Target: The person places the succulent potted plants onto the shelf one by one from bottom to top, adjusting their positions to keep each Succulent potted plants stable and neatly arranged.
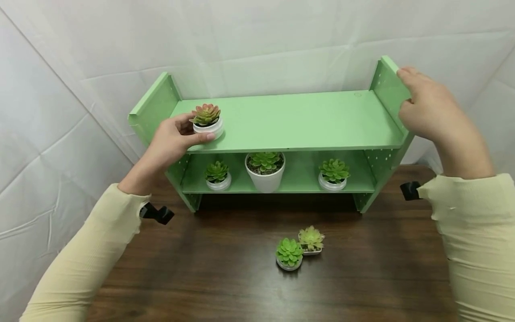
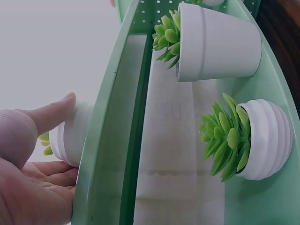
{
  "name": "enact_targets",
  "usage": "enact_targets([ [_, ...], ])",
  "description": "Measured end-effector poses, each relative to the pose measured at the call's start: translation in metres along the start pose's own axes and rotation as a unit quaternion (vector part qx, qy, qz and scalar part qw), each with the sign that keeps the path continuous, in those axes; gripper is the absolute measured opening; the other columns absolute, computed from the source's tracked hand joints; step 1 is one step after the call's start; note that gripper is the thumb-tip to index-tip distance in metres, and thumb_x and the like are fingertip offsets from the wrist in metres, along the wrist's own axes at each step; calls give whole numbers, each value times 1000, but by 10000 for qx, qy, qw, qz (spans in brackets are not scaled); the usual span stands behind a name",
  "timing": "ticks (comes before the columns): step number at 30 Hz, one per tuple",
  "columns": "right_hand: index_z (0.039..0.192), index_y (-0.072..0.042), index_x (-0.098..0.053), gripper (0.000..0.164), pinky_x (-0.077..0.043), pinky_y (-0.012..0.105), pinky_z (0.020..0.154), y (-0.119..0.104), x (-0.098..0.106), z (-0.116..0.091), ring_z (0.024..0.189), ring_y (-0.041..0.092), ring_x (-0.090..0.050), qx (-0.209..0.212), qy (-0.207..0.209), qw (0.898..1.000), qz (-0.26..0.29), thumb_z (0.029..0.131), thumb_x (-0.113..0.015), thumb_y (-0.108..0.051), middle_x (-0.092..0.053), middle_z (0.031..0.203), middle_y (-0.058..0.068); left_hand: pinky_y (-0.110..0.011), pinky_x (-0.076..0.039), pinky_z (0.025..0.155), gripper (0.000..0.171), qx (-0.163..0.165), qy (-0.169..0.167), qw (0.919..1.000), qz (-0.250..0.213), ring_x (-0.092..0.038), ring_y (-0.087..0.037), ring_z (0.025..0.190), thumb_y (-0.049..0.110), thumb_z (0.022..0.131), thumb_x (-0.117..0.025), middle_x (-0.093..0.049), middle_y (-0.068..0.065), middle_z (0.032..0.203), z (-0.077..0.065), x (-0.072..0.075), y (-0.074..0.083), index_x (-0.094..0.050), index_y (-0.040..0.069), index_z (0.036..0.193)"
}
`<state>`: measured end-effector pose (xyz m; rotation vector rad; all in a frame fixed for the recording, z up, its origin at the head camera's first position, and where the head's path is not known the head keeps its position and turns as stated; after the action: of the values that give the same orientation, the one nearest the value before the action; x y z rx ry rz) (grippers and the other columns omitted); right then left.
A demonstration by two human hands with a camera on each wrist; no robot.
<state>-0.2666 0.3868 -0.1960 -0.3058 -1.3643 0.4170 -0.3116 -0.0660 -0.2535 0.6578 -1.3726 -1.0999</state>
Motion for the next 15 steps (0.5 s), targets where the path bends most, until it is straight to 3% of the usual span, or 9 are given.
enact_targets([
  [7,156,-6,-7,78,2,55,112,1,-1,-3,144,38,4,-5,20,10000,-76,84,-30,12,1,161,13,-33,-46,89,76,67,-116,9998,-113,-58,-17,110,24,82,-84,-63,-6,124,-3,-1,0,-47,8,146],
  [15,156,-6,-9,76,-5,63,111,-2,1,-6,144,38,4,-76,104,9998,-140,85,-30,12,3,161,2,-31,-46,87,76,103,-130,9997,-193,-58,-16,107,24,81,-84,-64,-6,122,-4,-1,2,-47,9,146],
])
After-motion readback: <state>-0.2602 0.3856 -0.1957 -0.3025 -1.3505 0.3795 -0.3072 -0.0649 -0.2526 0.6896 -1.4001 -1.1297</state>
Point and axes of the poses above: each hand's wrist, its own z-axis towards the middle knuckle, its own x-axis out of the back of the hand, y = z × x, the point moved 5 cm from there along z, towards the middle knuckle
